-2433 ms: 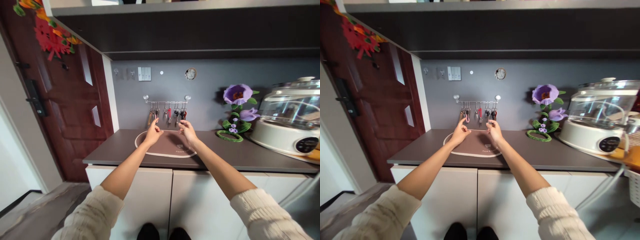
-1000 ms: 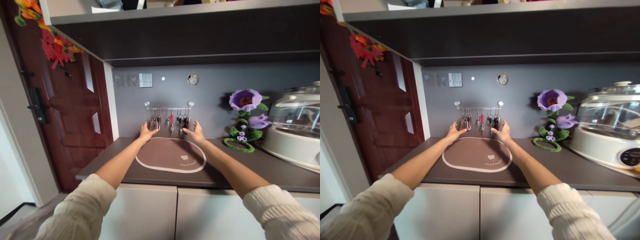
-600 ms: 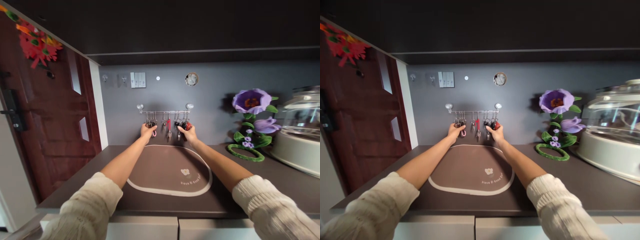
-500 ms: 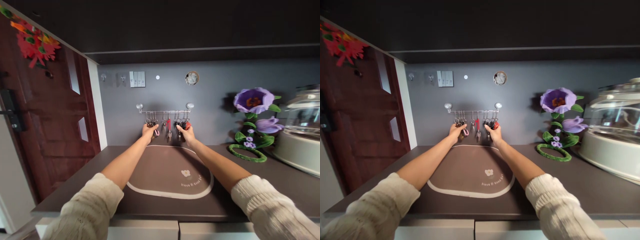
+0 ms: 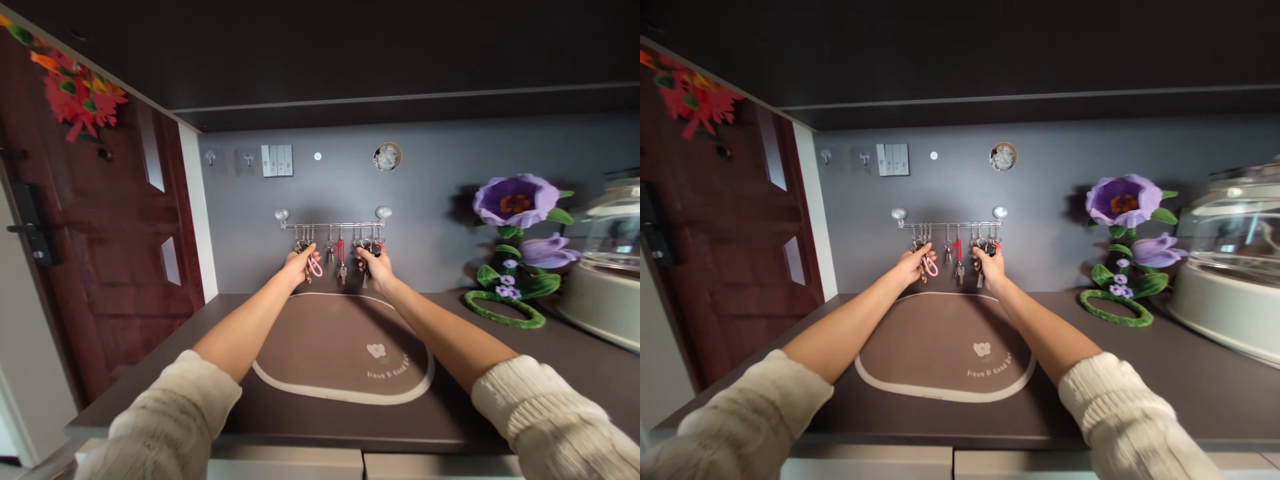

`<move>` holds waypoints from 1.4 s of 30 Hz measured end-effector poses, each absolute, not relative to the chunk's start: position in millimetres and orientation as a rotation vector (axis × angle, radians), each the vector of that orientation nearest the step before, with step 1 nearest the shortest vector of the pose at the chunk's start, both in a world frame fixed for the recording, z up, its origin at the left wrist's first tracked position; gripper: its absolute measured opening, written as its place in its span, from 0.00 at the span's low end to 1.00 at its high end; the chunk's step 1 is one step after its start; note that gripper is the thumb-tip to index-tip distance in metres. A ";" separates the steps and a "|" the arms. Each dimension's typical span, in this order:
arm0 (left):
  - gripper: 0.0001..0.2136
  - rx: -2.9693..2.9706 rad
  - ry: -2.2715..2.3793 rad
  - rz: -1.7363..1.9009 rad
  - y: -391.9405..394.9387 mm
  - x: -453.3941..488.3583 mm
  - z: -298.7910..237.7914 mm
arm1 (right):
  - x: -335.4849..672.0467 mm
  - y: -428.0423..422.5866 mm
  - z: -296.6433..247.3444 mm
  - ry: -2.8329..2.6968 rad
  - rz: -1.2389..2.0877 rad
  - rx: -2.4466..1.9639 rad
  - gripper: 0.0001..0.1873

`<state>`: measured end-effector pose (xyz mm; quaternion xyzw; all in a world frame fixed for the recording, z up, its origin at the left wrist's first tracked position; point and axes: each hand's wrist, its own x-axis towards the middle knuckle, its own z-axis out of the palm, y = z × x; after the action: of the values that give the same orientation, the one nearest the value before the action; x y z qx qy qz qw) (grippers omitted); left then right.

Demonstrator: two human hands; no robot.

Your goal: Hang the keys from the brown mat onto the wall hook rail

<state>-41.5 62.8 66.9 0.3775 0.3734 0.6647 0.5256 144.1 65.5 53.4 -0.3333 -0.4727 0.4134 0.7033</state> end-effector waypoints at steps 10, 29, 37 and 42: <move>0.09 0.942 1.070 1.730 44.0 -36.8 106.3 | 127.8 62.2 81.3 -0.824 0.741 -0.775 0.15; 0.13 1.631 1.129 1.150 6.3 -60.9 71.1 | 153.1 6.1 72.2 -1.630 1.020 -0.984 0.16; 0.18 1.694 1.234 0.945 -5.6 -77.8 23.7 | 169.1 -0.5 43.9 -1.882 0.962 -1.272 0.24; 0.18 1.973 1.342 0.839 3.3 -88.4 12.6 | 187.4 9.0 41.1 -2.188 0.616 -1.521 0.25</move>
<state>-88.4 3.3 12.6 0.7437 0.5061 0.3163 0.3013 187.4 9.0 41.1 -0.5447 -0.7835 0.2206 0.2017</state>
